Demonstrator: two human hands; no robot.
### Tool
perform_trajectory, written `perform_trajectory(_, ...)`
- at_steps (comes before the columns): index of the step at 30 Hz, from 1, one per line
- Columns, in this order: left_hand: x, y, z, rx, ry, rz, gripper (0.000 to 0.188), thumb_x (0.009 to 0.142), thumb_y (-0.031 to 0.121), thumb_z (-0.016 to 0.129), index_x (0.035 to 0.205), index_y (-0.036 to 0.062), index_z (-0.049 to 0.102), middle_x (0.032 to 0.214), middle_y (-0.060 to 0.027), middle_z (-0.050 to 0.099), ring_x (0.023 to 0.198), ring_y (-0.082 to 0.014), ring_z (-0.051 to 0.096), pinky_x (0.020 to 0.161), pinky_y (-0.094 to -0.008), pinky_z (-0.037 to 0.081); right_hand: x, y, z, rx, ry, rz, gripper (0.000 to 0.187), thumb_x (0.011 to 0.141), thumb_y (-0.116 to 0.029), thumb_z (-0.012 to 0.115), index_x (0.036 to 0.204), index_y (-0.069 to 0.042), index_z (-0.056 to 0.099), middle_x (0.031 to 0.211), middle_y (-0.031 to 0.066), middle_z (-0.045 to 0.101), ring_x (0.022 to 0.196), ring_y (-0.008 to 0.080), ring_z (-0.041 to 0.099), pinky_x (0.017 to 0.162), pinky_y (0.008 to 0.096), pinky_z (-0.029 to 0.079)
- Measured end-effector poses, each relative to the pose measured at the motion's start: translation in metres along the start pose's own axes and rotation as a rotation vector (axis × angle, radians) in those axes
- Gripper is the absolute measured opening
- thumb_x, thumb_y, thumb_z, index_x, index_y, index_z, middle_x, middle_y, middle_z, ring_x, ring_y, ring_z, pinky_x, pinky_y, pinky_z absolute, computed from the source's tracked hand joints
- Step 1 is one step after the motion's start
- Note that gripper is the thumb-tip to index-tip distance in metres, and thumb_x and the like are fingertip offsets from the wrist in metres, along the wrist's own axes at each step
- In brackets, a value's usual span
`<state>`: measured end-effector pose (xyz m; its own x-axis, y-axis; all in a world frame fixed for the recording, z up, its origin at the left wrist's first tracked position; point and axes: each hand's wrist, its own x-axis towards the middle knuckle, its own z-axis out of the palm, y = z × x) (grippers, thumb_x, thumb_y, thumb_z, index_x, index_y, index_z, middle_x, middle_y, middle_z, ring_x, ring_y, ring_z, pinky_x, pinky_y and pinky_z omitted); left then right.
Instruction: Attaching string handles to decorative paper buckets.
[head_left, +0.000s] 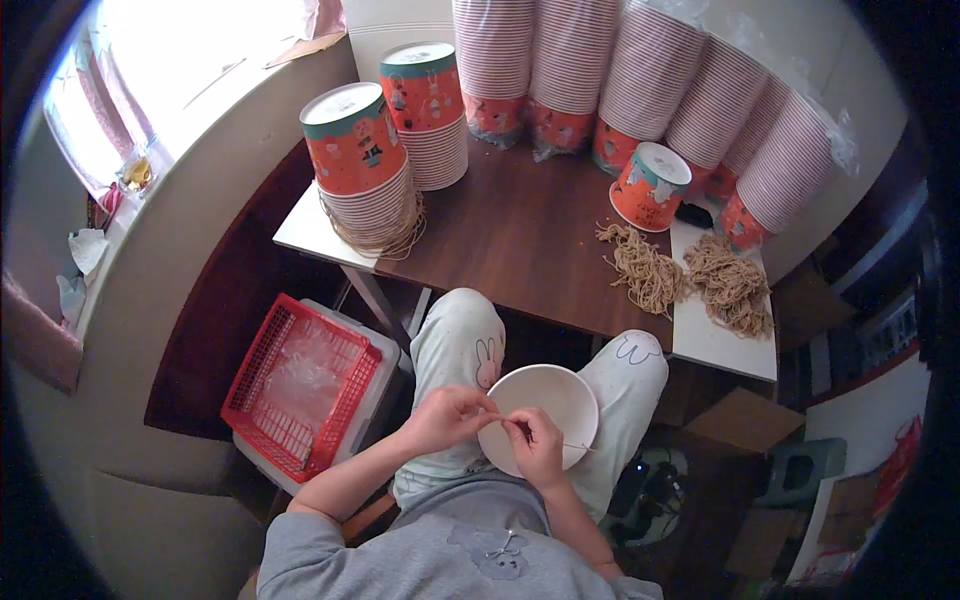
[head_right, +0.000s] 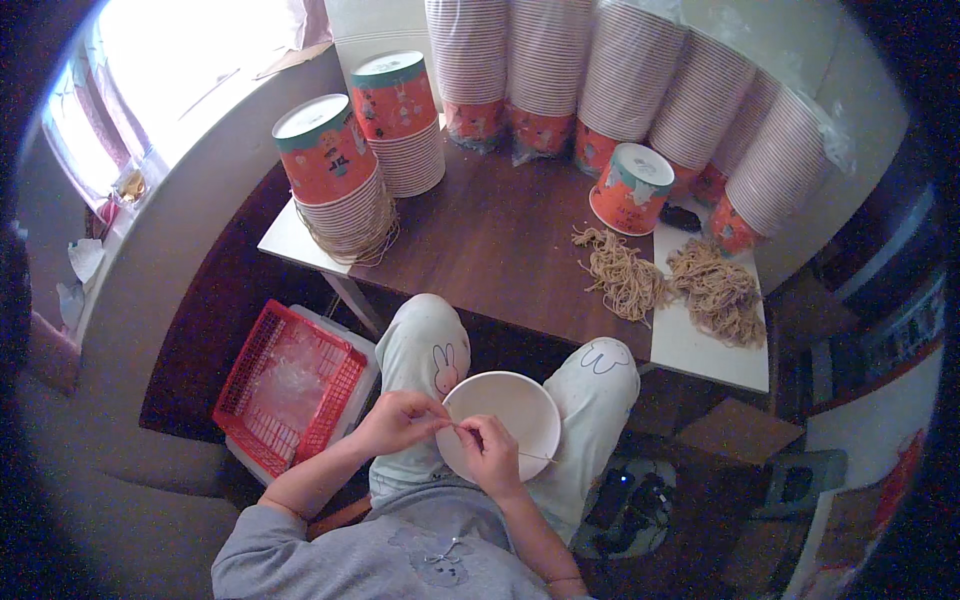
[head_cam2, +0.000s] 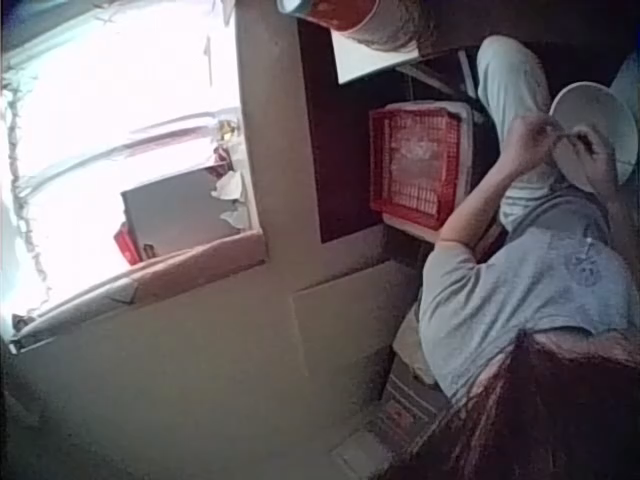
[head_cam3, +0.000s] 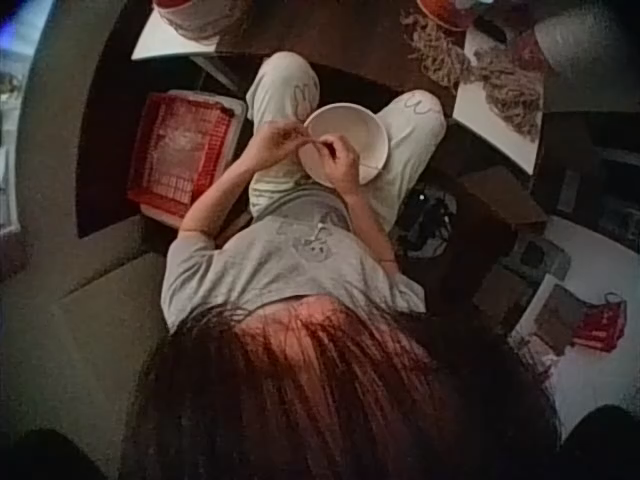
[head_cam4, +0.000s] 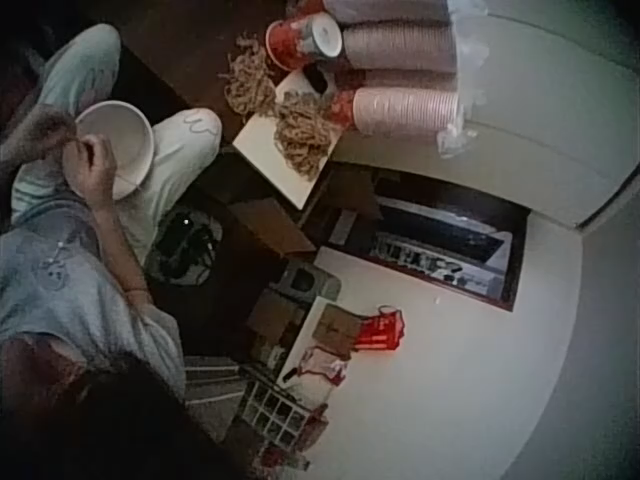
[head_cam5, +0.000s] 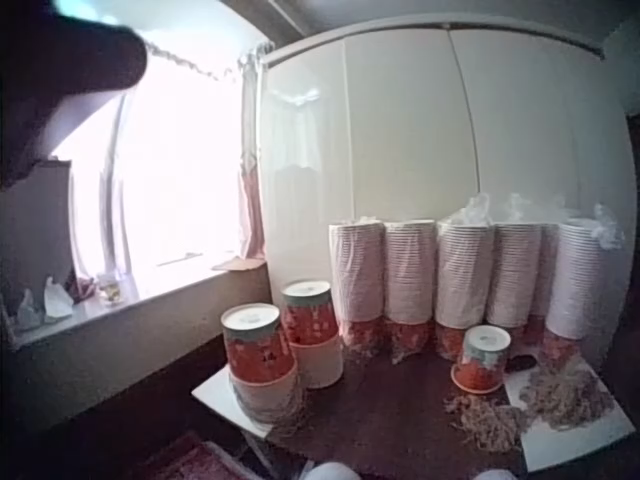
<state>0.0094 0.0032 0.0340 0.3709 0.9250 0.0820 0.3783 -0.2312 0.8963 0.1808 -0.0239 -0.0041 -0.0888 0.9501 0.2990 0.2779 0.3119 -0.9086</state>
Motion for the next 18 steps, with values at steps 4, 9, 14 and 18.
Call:
perform_trajectory(4, 0.001, 0.001, -0.002, 0.005, 0.021, 0.018, 0.011, 0.073, 0.012, 0.066, 0.082, 0.0051, 0.063, 0.068, -0.0087, 0.058, 0.060, -0.0194, 0.054, 0.056, -0.0296, 0.044, -0.001, 0.001, 0.000, -0.058, 0.004, -0.094, 0.007, 0.078, -0.005, 0.059, 0.083, -0.003, 0.054, 0.078, 0.0111, 0.057, 0.068, 0.0269, 0.057, 0.058, 0.0340, 0.046)
perform_trajectory(9, 0.001, 0.003, -0.001, 0.088, 0.022, -0.005, 0.011, 0.073, 0.011, 0.066, 0.080, 0.0051, 0.062, 0.072, -0.0084, 0.058, 0.070, -0.0226, 0.056, 0.060, -0.0311, 0.045, -0.003, -0.001, -0.001, -0.127, -0.014, -0.163, 0.010, 0.076, 0.000, 0.056, 0.083, -0.004, 0.051, 0.078, 0.0112, 0.056, 0.070, 0.0292, 0.057, 0.060, 0.0363, 0.046)
perform_trajectory(14, 0.000, -0.010, 0.007, 0.125, 0.058, 0.100, 0.008, 0.072, 0.011, 0.065, 0.075, 0.0059, 0.059, 0.067, -0.0090, 0.055, 0.070, -0.0245, 0.052, 0.063, -0.0342, 0.042, -0.010, -0.001, -0.001, -0.136, -0.029, -0.181, 0.011, 0.073, 0.003, 0.055, 0.081, -0.003, 0.050, 0.076, 0.0111, 0.055, 0.068, 0.0294, 0.056, 0.059, 0.0369, 0.045)
perform_trajectory(18, -0.009, -0.012, 0.005, 0.170, -0.022, 0.043, 0.009, 0.071, 0.011, 0.067, 0.073, 0.0066, 0.059, 0.067, -0.0054, 0.054, 0.068, -0.0231, 0.050, 0.065, -0.0322, 0.039, -0.024, -0.001, 0.001, -0.129, -0.059, -0.141, 0.012, 0.073, 0.002, 0.056, 0.082, -0.004, 0.051, 0.076, 0.0115, 0.055, 0.068, 0.0305, 0.056, 0.058, 0.0377, 0.045)
